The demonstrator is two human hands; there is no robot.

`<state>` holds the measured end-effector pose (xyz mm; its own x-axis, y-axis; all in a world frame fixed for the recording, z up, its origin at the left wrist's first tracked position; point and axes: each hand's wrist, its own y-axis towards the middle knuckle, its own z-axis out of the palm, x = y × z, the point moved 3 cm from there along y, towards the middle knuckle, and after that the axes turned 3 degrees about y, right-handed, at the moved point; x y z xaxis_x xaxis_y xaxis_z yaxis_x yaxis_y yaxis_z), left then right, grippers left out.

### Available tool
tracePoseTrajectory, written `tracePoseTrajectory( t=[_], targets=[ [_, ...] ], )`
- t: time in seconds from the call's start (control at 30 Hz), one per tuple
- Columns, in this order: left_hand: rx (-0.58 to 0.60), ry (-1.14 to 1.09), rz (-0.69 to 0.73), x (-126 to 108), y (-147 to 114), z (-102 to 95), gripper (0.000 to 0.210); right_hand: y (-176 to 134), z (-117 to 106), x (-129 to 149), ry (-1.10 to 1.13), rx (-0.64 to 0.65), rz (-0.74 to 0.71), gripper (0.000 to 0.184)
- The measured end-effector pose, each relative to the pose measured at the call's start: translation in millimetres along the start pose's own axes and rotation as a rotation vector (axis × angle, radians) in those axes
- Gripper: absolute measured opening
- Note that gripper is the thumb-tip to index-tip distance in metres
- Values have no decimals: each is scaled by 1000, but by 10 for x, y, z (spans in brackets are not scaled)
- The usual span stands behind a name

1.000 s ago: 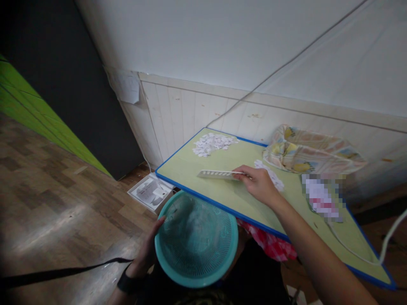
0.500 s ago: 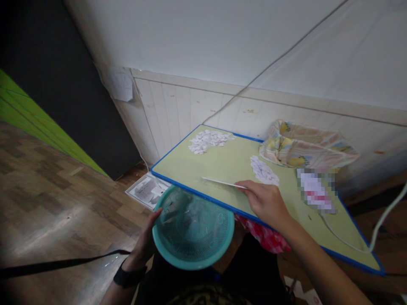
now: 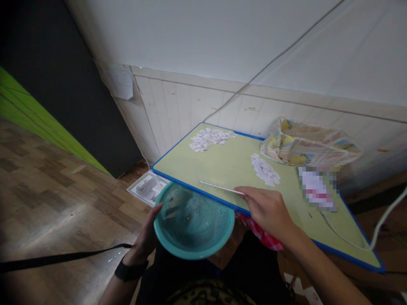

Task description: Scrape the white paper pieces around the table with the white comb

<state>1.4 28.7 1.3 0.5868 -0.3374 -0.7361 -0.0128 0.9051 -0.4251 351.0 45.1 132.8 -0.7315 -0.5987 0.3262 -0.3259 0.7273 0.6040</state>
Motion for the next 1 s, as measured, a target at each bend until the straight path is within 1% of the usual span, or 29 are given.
tracePoseTrajectory(
  t=[0.17,0.27,0.43,0.53,0.6,0.7,0.77,0.9,1.0],
  targets=[
    [54,10,-27,-73,-55,140,54,-67,-34,172,-11,-8,-14,35],
    [63,16,1,-105,-75,183,51,-61,-59,260,9,-16,-37,36],
    [60,25,48,-109,-60,156,55,-36,-107,354,41,-15,-29,33],
    [57,29,48,-98,-45,131,58,-16,-121,334,42,-8,13,28],
    [57,30,35,-90,-41,122,55,27,-106,283,35,-34,52,22],
    [68,26,27,-90,-45,123,49,167,-5,173,18,-105,104,17],
    [70,30,34,-105,-49,133,48,296,117,108,6,-121,114,18],
    [38,36,28,-154,-57,164,53,480,337,80,5,-52,69,26],
    [34,22,7,-182,-65,187,54,456,334,160,37,11,37,27]
  ],
)
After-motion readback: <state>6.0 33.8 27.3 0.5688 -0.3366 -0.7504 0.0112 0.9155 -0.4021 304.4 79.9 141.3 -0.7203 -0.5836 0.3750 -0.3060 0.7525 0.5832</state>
